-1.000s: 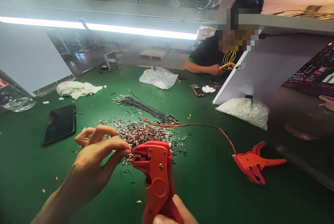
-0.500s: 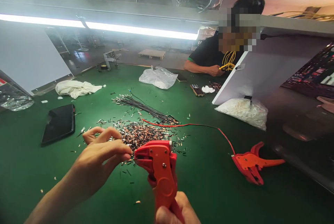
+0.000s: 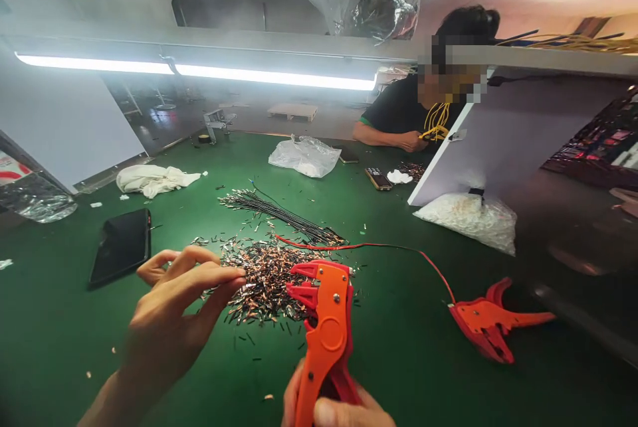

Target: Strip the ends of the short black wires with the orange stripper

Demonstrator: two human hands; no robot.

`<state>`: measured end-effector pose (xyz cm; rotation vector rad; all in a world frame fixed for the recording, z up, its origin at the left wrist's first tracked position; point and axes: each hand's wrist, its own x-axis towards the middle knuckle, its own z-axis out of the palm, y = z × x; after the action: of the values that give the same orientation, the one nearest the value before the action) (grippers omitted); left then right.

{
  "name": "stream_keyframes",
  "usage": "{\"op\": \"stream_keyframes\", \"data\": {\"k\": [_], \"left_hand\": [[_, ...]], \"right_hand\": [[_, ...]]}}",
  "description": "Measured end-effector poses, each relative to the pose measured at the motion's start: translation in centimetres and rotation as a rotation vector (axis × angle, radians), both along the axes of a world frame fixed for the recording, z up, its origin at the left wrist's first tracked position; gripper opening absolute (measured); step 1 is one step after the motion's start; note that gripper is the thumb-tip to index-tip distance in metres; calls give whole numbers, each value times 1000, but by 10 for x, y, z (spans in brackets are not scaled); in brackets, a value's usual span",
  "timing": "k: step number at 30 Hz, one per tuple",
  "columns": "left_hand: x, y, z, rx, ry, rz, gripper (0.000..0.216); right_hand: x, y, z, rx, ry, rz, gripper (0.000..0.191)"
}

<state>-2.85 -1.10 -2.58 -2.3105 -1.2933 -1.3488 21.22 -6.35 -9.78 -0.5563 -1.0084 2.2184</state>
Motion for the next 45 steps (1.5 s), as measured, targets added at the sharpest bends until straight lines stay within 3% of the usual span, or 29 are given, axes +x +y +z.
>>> {"op": "stream_keyframes", "data": {"k": [3,8,15,21,23,26,31,38,42,45], "left_hand": [[2,-3,0,1,-42,-8,19],[6,-4,-5,-13,-75,-43,19],[13,-8,-8,49,-26,-41,22],[13,-11,-7,92,55,-84,27],[13,-12,-7,89,65,-86,28],[13,-12,-8,83,84,-91,29],[17,-10,-10,63,69,-130,30],[10,-12,0,-247,-102,-343,20],[12,-12,5,-398,-272,-351,19],[14,-12,4,-542,-380,-383,20]], "right_hand": [[-6,-3,7,-14,73,-22,34],[-15,-2,14,-40,207,-62,33],[-18,-3,-7,-29,203,-97,32],[-17,-2,-4,-67,67,-138,31],[-18,-2,-6,-13,72,-158,31],[-20,-2,-16,43,55,-130,35],[-20,1,-32,-5,79,-63,38],[-5,2,-15,-280,103,85,35],[-9,-2,-12,-518,244,4,23],[-18,-6,-8,-690,344,-48,24]]}}
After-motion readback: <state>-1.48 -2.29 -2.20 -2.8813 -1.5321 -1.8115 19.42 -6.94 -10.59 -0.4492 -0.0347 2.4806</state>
